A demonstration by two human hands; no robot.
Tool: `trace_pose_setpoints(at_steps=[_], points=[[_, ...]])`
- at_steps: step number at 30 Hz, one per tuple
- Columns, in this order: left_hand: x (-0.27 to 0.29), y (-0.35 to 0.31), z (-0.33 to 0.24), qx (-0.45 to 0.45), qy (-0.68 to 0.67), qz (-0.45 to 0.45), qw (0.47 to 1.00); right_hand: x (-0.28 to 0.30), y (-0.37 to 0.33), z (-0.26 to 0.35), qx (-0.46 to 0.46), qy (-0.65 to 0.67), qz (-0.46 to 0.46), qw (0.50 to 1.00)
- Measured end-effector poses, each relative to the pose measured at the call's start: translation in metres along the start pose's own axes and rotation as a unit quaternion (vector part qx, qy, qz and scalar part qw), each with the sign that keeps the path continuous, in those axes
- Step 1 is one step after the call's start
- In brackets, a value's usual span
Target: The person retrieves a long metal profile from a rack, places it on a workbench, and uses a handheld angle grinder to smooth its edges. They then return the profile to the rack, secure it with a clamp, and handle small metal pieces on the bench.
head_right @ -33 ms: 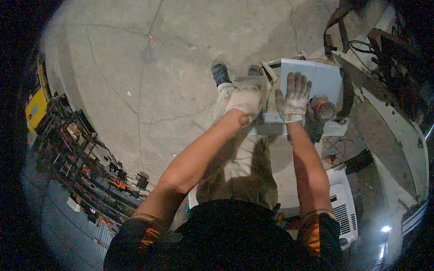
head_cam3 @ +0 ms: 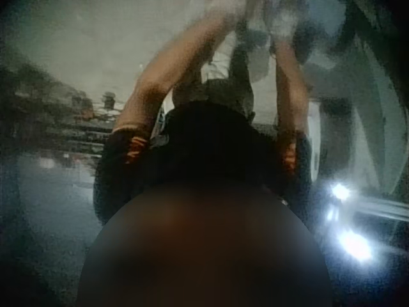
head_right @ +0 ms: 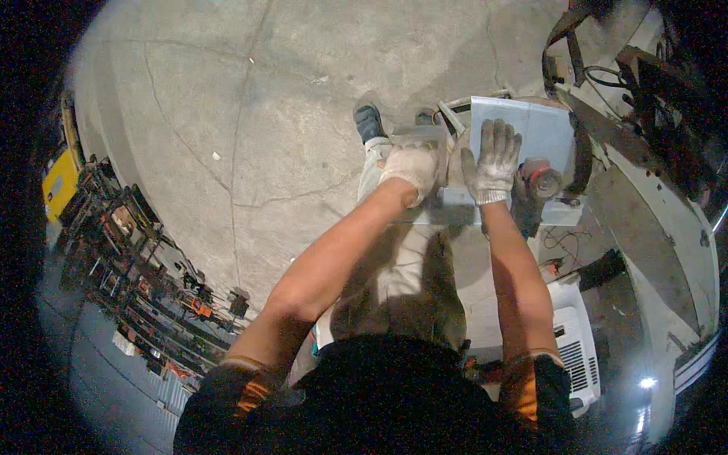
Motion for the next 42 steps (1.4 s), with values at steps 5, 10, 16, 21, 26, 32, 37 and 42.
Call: trace_pose_setpoints(at_steps=[5,10,16,21,26,32,37,42], points=[[-0.005,-0.008,0.0,-0.002,0.013,-0.002,1.0,-0.002,-0.001,-0.001,0.013,-0.014,0.0,1.0],[-0.005,0.006,0.003,0.042,0.042,0.129,0.99,-0.006,-0.004,-0.004,-0.013,-0.014,0.027,0.999],[0.0,-0.004,-0.004,0.015,0.073,0.086,0.993,-0.005,-0.002,-0.004,0.0,0.019,0.015,1.0],[0.005,-0.003,-0.006,0.034,0.063,0.102,0.992,-0.002,-0.003,-0.003,-0.001,0.035,0.006,0.999],[0.015,-0.018,-0.021,-0.04,0.172,0.027,0.984,-0.001,-0.002,-0.002,0.005,0.033,-0.002,0.999],[0.01,-0.013,-0.013,-0.035,0.162,0.081,0.983,-0.001,-0.002,-0.003,0.013,0.024,-0.026,0.999],[0.013,-0.016,-0.014,-0.044,0.17,0.048,0.983,0.0,-0.003,-0.001,0.013,0.03,-0.022,0.999],[0.011,-0.016,-0.014,-0.064,0.16,0.06,0.983,-0.007,-0.003,-0.005,-0.036,0.011,0.066,0.997]])
Point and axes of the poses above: each hand's wrist, its own y-axis towards the middle knuckle, its own x-axis out of the back of the hand, z = x × y, the point moved 5 cm from there along y, towards the middle knuckle
